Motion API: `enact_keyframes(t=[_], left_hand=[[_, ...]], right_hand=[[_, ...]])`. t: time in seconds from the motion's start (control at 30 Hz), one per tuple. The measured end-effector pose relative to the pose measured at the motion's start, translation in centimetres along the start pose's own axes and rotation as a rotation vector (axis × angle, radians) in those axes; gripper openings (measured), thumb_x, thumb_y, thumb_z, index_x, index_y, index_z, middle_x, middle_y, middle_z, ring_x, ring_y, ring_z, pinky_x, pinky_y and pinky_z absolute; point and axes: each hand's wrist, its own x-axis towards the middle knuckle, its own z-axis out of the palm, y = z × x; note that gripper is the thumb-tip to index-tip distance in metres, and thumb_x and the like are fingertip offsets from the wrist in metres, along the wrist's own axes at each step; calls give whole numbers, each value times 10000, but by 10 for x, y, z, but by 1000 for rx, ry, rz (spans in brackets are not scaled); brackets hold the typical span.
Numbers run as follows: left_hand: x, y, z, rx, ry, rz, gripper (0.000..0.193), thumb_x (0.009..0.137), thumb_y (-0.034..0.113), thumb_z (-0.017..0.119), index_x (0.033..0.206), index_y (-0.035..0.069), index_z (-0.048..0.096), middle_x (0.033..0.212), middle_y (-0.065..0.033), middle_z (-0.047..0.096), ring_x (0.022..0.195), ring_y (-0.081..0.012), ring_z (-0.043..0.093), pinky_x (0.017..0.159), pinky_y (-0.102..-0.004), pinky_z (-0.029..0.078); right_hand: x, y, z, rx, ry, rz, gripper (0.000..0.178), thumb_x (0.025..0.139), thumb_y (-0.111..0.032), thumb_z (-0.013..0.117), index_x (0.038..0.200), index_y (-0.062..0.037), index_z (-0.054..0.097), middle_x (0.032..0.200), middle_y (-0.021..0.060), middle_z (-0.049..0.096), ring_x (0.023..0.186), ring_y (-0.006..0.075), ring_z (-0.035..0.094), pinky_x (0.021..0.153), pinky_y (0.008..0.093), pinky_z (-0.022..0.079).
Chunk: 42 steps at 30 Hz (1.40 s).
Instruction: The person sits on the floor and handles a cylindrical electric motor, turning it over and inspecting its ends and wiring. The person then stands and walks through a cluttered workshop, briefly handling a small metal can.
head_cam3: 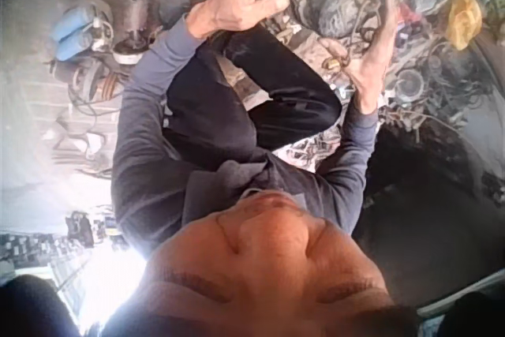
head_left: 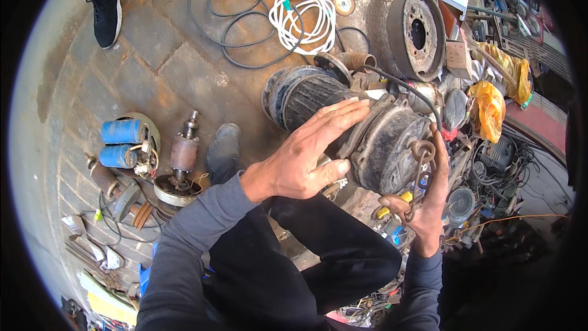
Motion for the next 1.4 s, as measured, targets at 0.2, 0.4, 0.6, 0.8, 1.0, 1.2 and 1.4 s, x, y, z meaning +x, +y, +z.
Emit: enact_keyframes(t=[0.2,0.4,0.6,0.8,1.0,1.2,1.4], left_hand=[[0,-2,-5,-32,-38,11,791,925,230,716,1592,-26,376,1656,-204,385,1553,-386,336,1271,-493,269],[-3,1,-3,-45,-12,8,915,778,71,799,1588,-3,382,1637,-214,396,1546,-394,341,1276,-485,288],[-1,-3,-2,-30,5,56,983,717,58,861,1582,14,396,1632,-206,402,1541,-384,349,1276,-480,312],[-3,-6,2,-28,35,54,1017,669,86,889,1577,44,431,1642,-145,429,1529,-380,379,1252,-491,356],[-6,-8,4,-15,67,56,1014,660,106,904,1565,50,452,1626,-141,453,1513,-375,406,1241,-491,375],[-5,-5,3,-1,90,60,975,680,107,900,1551,43,467,1595,-172,478,1487,-386,437,1225,-491,389],[-5,0,3,58,93,49,935,687,121,892,1524,26,488,1579,-200,484,1458,-399,466,1201,-488,401]], right_hand=[[1,3,15,171,285,158,544,1064,-366,597,1391,68,577,1394,190,595,1282,275,621,1056,400,534],[-3,11,25,509,483,381,487,1116,-404,492,1247,54,591,1420,249,596,1158,246,667,1015,383,551],[-1,20,42,574,489,289,699,902,-337,762,1435,32,501,1471,177,565,1164,205,639,1012,364,527],[-4,21,54,897,557,315,662,972,-220,717,1507,63,448,1438,153,588,1264,217,611,1127,400,458],[-7,29,39,701,521,265,544,1036,-201,665,1465,85,492,1290,145,669,1171,205,653,1080,357,478],[-1,48,20,582,682,493,521,1069,-269,599,1490,22,499,1376,196,647,1153,255,706,1003,384,589],[22,72,15,774,560,338,520,1072,-274,592,1489,22,498,1374,197,647,1152,256,706,1001,385,590]])
